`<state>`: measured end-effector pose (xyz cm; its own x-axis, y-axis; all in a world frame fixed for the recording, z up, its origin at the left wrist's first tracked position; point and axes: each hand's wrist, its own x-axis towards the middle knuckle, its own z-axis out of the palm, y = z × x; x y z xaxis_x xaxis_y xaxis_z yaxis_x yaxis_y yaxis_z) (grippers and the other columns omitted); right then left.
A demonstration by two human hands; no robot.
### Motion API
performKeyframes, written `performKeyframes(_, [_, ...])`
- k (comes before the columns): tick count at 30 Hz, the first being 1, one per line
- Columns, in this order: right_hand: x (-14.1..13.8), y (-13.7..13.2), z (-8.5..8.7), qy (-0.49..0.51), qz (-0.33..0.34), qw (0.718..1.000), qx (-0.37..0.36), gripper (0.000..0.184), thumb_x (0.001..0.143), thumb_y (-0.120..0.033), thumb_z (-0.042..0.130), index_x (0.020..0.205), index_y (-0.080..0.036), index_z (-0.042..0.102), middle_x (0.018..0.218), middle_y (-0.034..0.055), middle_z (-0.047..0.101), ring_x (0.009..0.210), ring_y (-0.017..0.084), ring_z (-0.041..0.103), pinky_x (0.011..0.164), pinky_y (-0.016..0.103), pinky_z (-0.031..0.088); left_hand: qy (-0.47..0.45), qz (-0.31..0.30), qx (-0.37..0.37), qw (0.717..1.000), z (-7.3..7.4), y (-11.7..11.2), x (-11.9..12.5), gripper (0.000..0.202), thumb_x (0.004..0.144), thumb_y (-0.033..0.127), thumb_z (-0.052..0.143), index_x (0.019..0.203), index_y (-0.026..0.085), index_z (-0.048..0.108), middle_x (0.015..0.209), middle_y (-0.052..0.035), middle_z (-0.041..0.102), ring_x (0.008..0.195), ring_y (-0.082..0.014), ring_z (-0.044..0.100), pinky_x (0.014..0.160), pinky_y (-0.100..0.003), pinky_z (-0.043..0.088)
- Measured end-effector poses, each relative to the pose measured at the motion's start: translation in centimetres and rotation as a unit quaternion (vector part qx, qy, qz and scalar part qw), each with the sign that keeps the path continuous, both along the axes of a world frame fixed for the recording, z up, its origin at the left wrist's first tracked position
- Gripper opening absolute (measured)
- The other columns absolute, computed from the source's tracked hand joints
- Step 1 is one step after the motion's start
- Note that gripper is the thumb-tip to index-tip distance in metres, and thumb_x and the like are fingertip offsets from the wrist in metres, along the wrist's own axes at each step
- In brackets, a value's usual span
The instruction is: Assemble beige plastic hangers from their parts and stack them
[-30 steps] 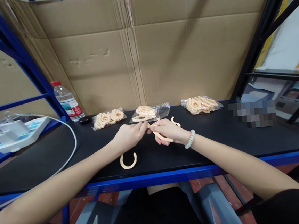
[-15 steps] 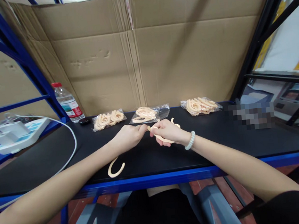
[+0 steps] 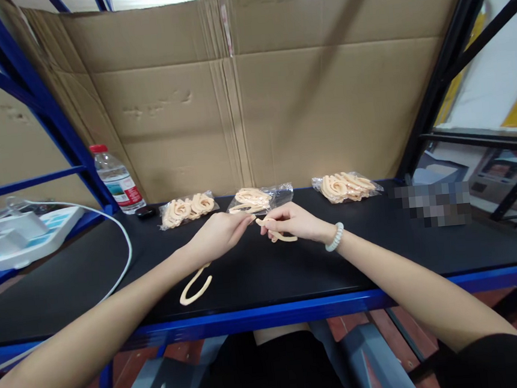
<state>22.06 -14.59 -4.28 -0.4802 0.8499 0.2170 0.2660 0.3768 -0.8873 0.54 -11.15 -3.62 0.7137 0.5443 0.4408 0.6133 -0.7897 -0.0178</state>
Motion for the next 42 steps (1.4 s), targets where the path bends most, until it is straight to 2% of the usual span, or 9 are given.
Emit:
performKeyframes(4, [2.0,0.3,1.3,0.004,-0.056,0.992,0.113,0.030,0.083,-0.044,0.059,0.090,-0.018,0.073,0.086,0.0059,0.062,0.080,0.017,0.057,0.069,0.029,0.044,-0.070,0.038,-0.048,0.996,-0.1,1.4,-1.0,0.031,0.093,0.028,0.035,0.083,0.015,0.062,0.061,-0.0034,0.060,0.053,-0.0147,0.056,0.056,-0.024,0.040])
performKeyframes(11, [6.6,3.5,0.7,-0.180,-0.198,0.934,0.237,0.015,0.075,-0.025,0.064,0.081,-0.023,0.076,0.067,0.0031,0.056,0.062,0.015,0.049,0.059,0.030,0.039,-0.151,0.049,-0.157,0.975,-0.1,1.4,-1.2,0.031,0.090,0.033,0.038,0.081,0.016,0.062,0.051,0.0006,0.057,0.039,-0.0113,0.051,0.046,-0.020,0.036])
performKeyframes(16, [7.8,5.1,-0.6,-0.242,-0.151,0.928,0.241,0.015,0.070,-0.017,0.064,0.076,-0.021,0.077,0.068,0.0043,0.062,0.061,0.015,0.053,0.059,0.030,0.040,-0.174,0.053,-0.219,0.959,-0.4,1.3,-1.1,0.032,0.089,0.040,0.040,0.080,0.016,0.060,0.050,0.0010,0.057,0.038,-0.0119,0.053,0.044,-0.020,0.038])
performKeyframes(22, [8.3,4.7,-0.2,-0.285,-0.112,0.932,0.192,0.016,0.067,-0.016,0.067,0.079,-0.018,0.076,0.078,0.0075,0.070,0.068,0.018,0.063,0.063,0.030,0.048,-0.212,0.054,-0.268,0.938,-0.4,1.5,-1.1,0.030,0.089,0.039,0.041,0.083,0.015,0.059,0.050,0.0009,0.057,0.039,-0.0114,0.053,0.042,-0.019,0.040])
performKeyframes(27, [8.5,4.3,0.1,-0.350,-0.091,0.913,0.186,0.032,0.070,-0.005,0.052,0.089,-0.017,0.075,0.089,0.0073,0.073,0.078,0.019,0.066,0.072,0.030,0.051,-0.268,0.055,-0.329,0.904,-0.5,1.8,-1.1,0.024,0.088,0.035,0.044,0.082,0.015,0.055,0.051,0.0011,0.058,0.039,-0.0114,0.054,0.039,-0.019,0.041])
performKeyframes(31, [7.8,3.8,0.4,-0.355,-0.137,0.896,0.229,0.038,0.071,-0.003,0.044,0.090,-0.017,0.074,0.091,0.0073,0.071,0.082,0.018,0.064,0.075,0.030,0.050,-0.331,0.060,-0.390,0.857,-0.5,2.0,-1.0,0.019,0.089,0.033,0.046,0.082,0.016,0.050,0.054,0.0003,0.060,0.043,-0.0119,0.058,0.040,-0.019,0.045])
performKeyframes(34, [6.0,2.6,1.0,-0.245,-0.191,0.920,0.240,0.028,0.082,-0.015,0.046,0.095,-0.017,0.070,0.089,0.0067,0.071,0.080,0.018,0.064,0.072,0.030,0.050,-0.393,0.075,-0.417,0.816,-0.3,1.9,-0.7,0.018,0.091,0.031,0.045,0.083,0.016,0.047,0.058,-0.0008,0.062,0.048,-0.0122,0.061,0.045,-0.022,0.051])
performKeyframes(37, [3.3,0.5,1.4,-0.149,-0.155,0.941,0.261,0.029,0.091,-0.032,0.044,0.099,-0.017,0.067,0.087,0.0057,0.069,0.078,0.017,0.062,0.068,0.030,0.049,-0.463,0.067,-0.411,0.783,-0.2,1.6,-0.4,0.014,0.091,0.029,0.046,0.085,0.016,0.043,0.062,-0.0009,0.063,0.053,-0.0135,0.064,0.050,-0.026,0.055])
performKeyframes(42, [-0.7,-2.5,0.5,-0.172,-0.181,0.849,0.466,0.023,0.087,-0.033,0.055,0.101,-0.018,0.064,0.092,0.0073,0.067,0.087,0.021,0.058,0.078,0.035,0.046,-0.541,0.027,-0.356,0.762,-0.5,1.3,-0.1,0.012,0.090,0.023,0.046,0.089,0.019,0.035,0.064,0.0019,0.062,0.056,-0.0139,0.065,0.051,-0.027,0.056])
